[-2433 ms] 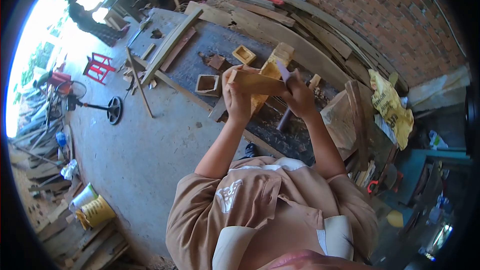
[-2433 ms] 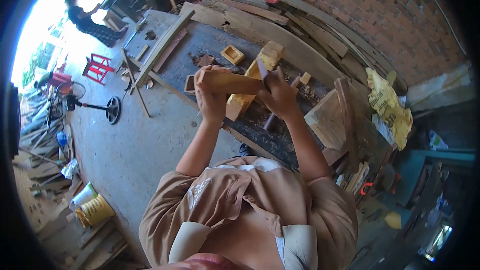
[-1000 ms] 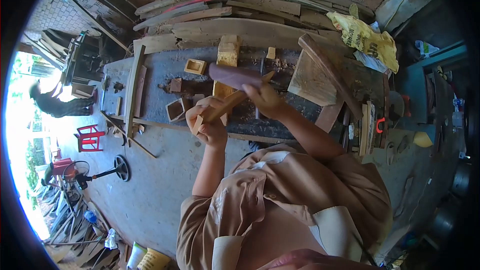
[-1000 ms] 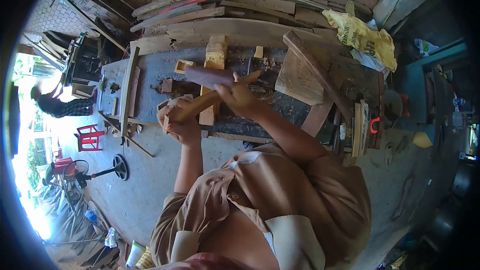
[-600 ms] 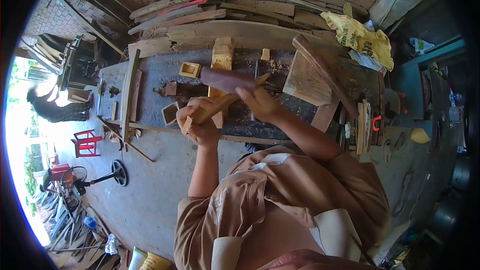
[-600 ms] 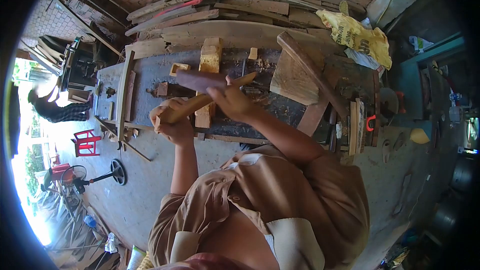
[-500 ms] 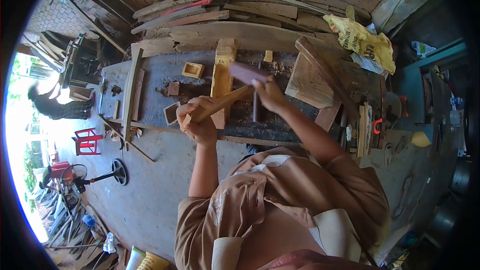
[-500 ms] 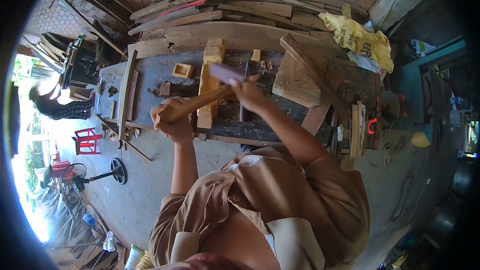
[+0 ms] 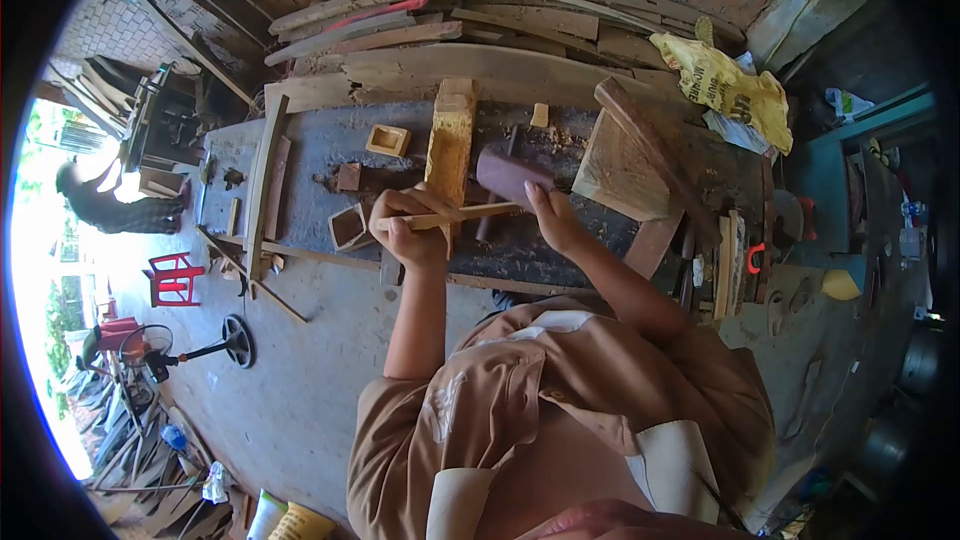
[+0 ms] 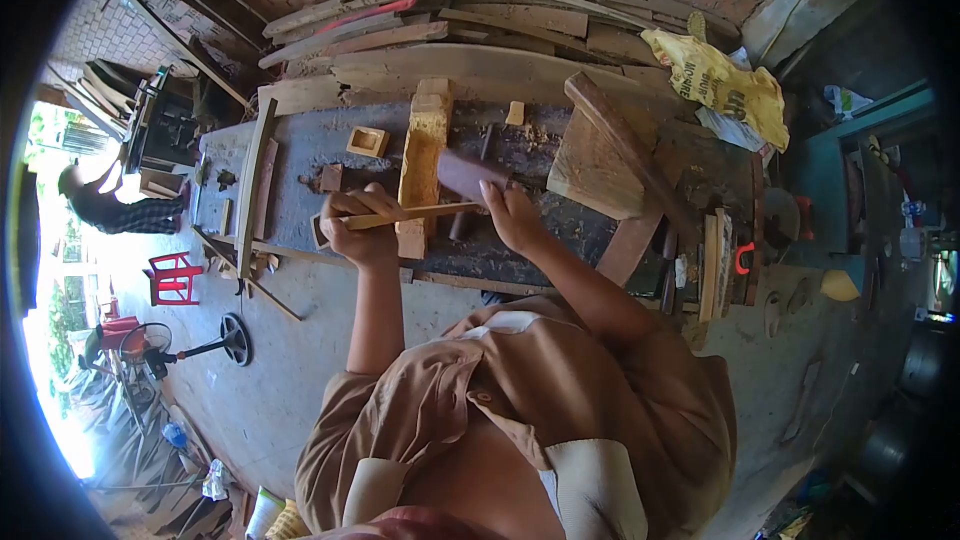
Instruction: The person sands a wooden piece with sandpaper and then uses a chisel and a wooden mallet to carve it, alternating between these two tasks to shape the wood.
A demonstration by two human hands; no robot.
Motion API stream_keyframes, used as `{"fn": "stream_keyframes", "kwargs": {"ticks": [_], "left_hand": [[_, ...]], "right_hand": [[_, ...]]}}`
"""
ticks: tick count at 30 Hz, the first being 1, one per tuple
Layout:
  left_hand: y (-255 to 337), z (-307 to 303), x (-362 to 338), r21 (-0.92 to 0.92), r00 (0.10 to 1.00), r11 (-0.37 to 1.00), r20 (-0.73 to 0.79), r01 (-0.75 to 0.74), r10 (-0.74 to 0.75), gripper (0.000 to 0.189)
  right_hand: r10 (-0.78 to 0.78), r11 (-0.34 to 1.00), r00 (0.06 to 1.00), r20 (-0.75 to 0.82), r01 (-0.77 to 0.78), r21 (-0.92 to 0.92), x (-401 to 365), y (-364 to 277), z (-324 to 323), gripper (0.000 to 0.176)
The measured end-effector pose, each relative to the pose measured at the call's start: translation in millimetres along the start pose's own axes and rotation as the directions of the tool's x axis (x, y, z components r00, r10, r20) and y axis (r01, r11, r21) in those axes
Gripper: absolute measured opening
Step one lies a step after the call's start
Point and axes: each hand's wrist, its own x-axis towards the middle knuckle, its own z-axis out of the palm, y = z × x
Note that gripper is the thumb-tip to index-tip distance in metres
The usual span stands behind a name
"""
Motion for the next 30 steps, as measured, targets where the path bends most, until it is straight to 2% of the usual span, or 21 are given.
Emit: {"fn": "stream_keyframes", "kwargs": {"ticks": [1,3,5,7,8,13,15,16,18,19,21,22,24,25,27,28,29,30], "left_hand": [[3,1,3,0.002,0.999,1.0,0.021,-0.03,0.03,0.052],[9,2,12,0.024,0.996,0.996,0.037,-0.08,0.079,0.047],[18,7,21,-0.069,0.975,0.98,0.109,-0.186,0.193,0.038],[21,8,26,-0.117,0.972,0.975,0.119,-0.19,0.203,0.035],[20,8,28,-0.122,0.969,0.97,0.106,-0.208,0.221,0.034],[0,11,25,-0.142,0.971,0.967,0.085,-0.211,0.224,0.039],[-5,12,23,-0.104,0.965,0.968,0.109,-0.229,0.24,0.046],[-3,15,21,-0.064,0.977,0.978,0.069,-0.197,0.201,0.053],[-1,19,21,-0.035,0.976,0.98,0.091,-0.195,0.198,0.055],[0,20,21,-0.006,0.975,0.981,0.113,-0.194,0.193,0.057],[-1,19,20,0.008,0.974,0.983,0.136,-0.183,0.18,0.059],[-2,19,18,0.024,0.974,0.985,0.156,-0.171,0.166,0.062],[-2,22,15,0.04,0.974,0.984,0.15,-0.175,0.167,0.063],[-1,23,13,0.058,0.974,0.981,0.14,-0.186,0.177,0.064],[-1,23,10,0.067,0.978,0.983,0.127,-0.173,0.163,0.063],[-2,18,10,0.067,0.98,0.982,0.107,-0.175,0.168,0.063],[-3,14,10,0.068,0.981,0.982,0.084,-0.179,0.173,0.063],[-3,9,10,0.026,0.98,0.986,0.113,-0.167,0.163,0.063]], "right_hand": [[0.008,1.0,1.0,0.006,-0.008,0.0,0,-5,-3,0.049],[0.126,0.987,0.989,0.078,-0.133,0.091,12,-19,-11,0.051],[0.099,0.984,0.994,0.041,-0.104,0.147,20,-5,-3,0.051],[-0.014,0.965,0.977,-0.214,0.07,0.254,26,-15,1,0.052],[0.059,0.97,0.994,-0.094,-0.034,0.241,29,-11,-8,0.052],[0.138,0.988,0.987,-0.078,-0.132,0.084,36,-11,-12,0.053],[-0.098,0.977,0.976,-0.194,0.131,0.167,37,-6,1,0.052],[-0.097,0.977,0.976,-0.195,0.13,0.167,35,-5,1,0.052],[0.085,0.984,0.996,-0.035,-0.078,0.159,31,-6,0,0.045],[0.085,0.984,0.996,-0.039,-0.077,0.16,26,-15,-2,0.045],[-0.087,0.989,0.995,0.052,0.08,0.127,10,-42,-7,0.036],[-0.082,0.989,0.996,0.046,0.076,0.128,3,-67,-10,0.036],[-0.095,0.863,0.98,0.173,-0.005,0.505,-5,-110,-16,0.031],[-0.09,0.863,0.982,0.165,-0.006,0.506,-5,-108,-15,0.031],[-0.276,0.899,0.961,0.006,0.256,0.356,-3,-95,-11,0.031],[-0.277,0.948,0.961,-0.005,0.275,0.163,2,-75,-9,0.032],[-0.276,0.948,0.961,-0.01,0.274,0.162,12,-43,-8,0.032],[-0.075,0.992,0.992,0.105,0.085,-0.096,23,-8,-9,0.032]]}}
